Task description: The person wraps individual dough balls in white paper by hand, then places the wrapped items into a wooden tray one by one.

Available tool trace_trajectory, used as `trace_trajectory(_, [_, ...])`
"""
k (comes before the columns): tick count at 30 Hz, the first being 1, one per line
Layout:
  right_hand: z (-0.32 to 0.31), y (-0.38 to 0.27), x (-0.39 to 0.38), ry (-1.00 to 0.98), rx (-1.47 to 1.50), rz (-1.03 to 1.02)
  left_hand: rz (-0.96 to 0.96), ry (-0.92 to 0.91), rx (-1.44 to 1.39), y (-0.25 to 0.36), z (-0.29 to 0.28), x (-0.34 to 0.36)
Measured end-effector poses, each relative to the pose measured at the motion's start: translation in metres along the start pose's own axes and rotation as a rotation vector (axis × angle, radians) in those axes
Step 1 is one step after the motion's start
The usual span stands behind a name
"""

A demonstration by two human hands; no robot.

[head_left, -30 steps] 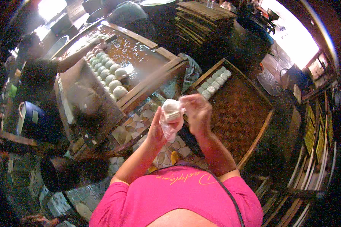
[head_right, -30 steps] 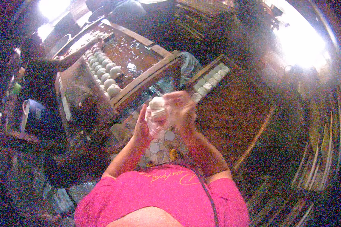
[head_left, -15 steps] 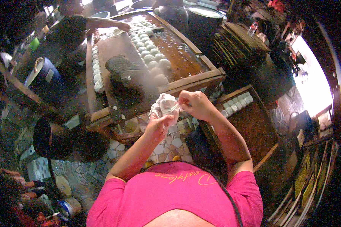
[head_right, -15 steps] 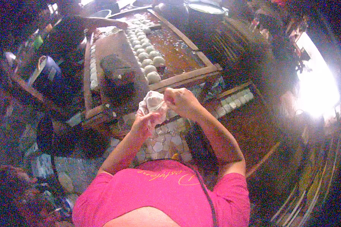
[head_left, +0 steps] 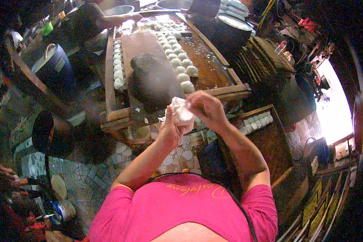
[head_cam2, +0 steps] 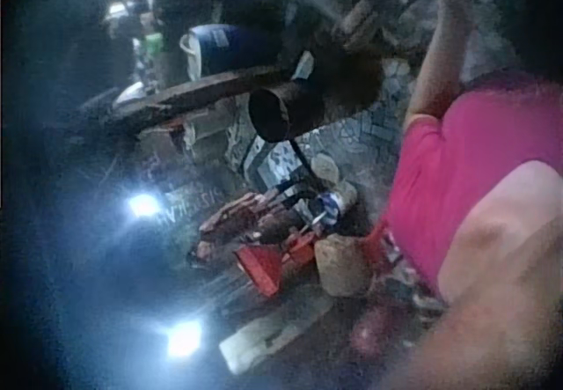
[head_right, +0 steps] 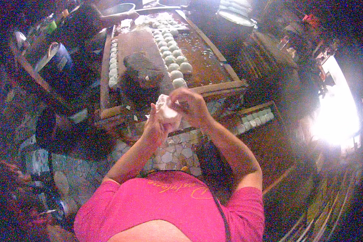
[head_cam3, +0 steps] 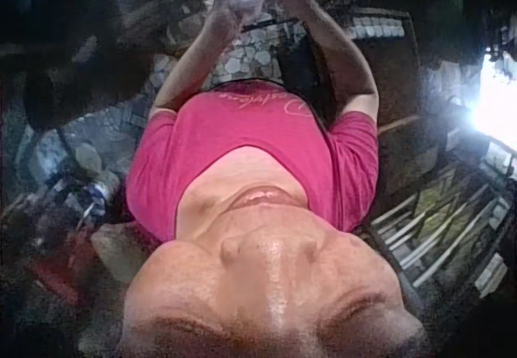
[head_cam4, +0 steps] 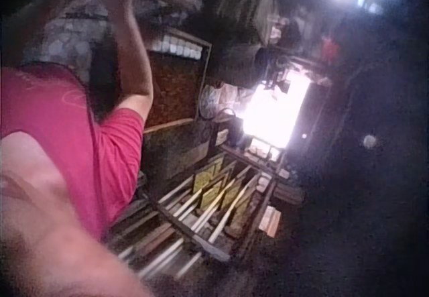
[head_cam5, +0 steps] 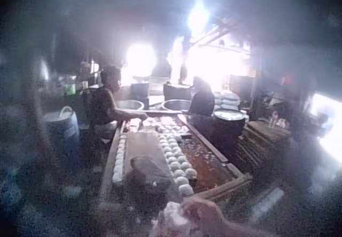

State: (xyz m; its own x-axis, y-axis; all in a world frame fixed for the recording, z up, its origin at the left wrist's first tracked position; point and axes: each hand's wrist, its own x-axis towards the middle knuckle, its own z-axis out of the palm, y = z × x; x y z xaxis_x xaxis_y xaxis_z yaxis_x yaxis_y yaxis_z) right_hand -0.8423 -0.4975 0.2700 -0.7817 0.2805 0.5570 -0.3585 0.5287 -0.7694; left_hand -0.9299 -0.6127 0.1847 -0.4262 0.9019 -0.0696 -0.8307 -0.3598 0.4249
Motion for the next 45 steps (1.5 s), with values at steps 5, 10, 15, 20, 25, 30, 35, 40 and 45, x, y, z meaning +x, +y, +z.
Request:
trace_trajectory(5, [0.016, -0.004, -0.081, -0.381, -0.387, -0.417, -0.030, -0.186, -0.074, 0.020, 0.012, -0.003])
trace_trajectory(10, [0.011, -0.013, -0.072, 0.166, -0.660, -0.202, -0.158, -0.114, -0.148, 0.013, 0.028, -0.009])
trace_trajectory(15, [-0.016, -0.028, -0.048, 0.144, -0.753, -0.126, -0.275, -0.305, -0.246, -0.003, 0.031, -0.007])
trace_trajectory(20, [-0.029, -0.025, -0.058, 0.037, -0.605, -0.231, -0.267, -0.212, -0.178, -0.007, 0.040, -0.008])
trace_trajectory(25, [-0.029, -0.038, -0.047, 0.153, -0.413, -0.050, -0.219, -0.081, -0.052, -0.011, 0.044, -0.012])
trace_trajectory(30, [-0.025, -0.044, -0.020, 0.380, -0.402, -0.023, -0.306, -0.113, 0.010, -0.015, 0.044, -0.022])
trace_trajectory(35, [-0.060, 0.017, 0.000, 0.540, -0.559, 0.101, -0.475, -0.180, -0.134, -0.015, 0.047, -0.031])
trace_trajectory(40, [-0.049, 0.063, -0.042, 0.528, -0.531, 0.385, -0.385, -0.094, -0.148, -0.010, 0.052, -0.037])
trace_trajectory(45, [0.016, 0.050, -0.104, 0.577, 0.916, 0.950, -0.130, 0.070, 0.347, -0.025, 0.042, -0.038])
